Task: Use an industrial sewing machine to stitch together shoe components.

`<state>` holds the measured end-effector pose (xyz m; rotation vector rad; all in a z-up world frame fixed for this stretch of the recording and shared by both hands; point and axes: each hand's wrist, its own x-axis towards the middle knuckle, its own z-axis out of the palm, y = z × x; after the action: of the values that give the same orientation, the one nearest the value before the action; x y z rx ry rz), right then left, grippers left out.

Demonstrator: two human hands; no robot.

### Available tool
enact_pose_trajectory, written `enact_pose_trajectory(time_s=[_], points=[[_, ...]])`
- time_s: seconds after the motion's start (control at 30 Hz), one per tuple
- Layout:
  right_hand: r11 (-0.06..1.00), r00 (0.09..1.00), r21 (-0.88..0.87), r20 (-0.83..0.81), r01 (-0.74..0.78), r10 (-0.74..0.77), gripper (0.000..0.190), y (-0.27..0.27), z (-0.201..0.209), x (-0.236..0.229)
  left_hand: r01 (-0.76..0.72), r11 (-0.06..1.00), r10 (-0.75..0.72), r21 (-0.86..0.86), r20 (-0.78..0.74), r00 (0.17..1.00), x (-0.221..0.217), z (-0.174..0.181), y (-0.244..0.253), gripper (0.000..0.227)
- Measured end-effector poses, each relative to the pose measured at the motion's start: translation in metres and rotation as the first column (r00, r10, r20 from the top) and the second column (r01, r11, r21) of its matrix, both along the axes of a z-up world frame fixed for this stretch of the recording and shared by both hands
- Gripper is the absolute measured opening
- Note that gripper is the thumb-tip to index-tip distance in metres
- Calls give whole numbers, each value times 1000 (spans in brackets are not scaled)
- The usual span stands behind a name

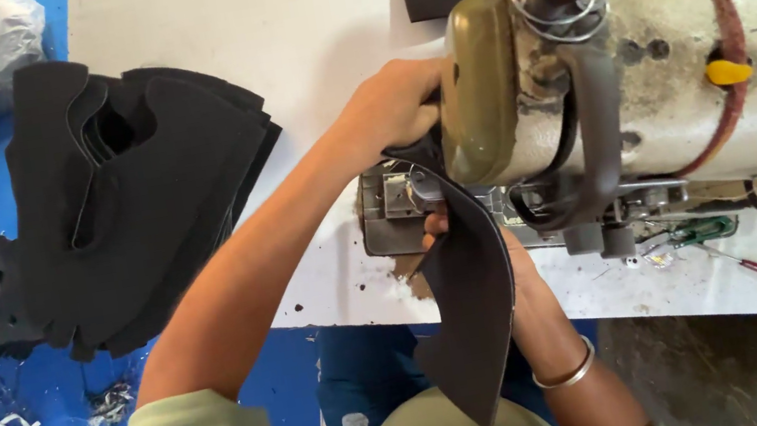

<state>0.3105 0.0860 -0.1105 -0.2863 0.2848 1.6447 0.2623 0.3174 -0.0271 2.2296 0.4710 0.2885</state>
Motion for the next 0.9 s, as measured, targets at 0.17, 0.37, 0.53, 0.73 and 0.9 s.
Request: enact_pose_trajectory(time_s=[0.17,0.37,0.53,0.73,0.9], points=[[999,999,-44,46,23,-21,10,0,-13,0,78,996,-79,37,26,997,30,-45,27,26],[977,972,-210,233,21,30,39,9,0,-3,482,876,-466,3,260,845,74,-81,49,43],[990,988,-139,151,7,15,35,6,-33,-11,357,928,-321,-111,251,913,97,-83,46,27],[983,955,-145,290,113,-67,29,11,-20,-24,210,951,-153,-227,245,957,100,-56,35,23],[985,910,-149,413,86,-17,22,-12,-27,-17,-374,924,375,-76,364,853,2,-7,6,29]])
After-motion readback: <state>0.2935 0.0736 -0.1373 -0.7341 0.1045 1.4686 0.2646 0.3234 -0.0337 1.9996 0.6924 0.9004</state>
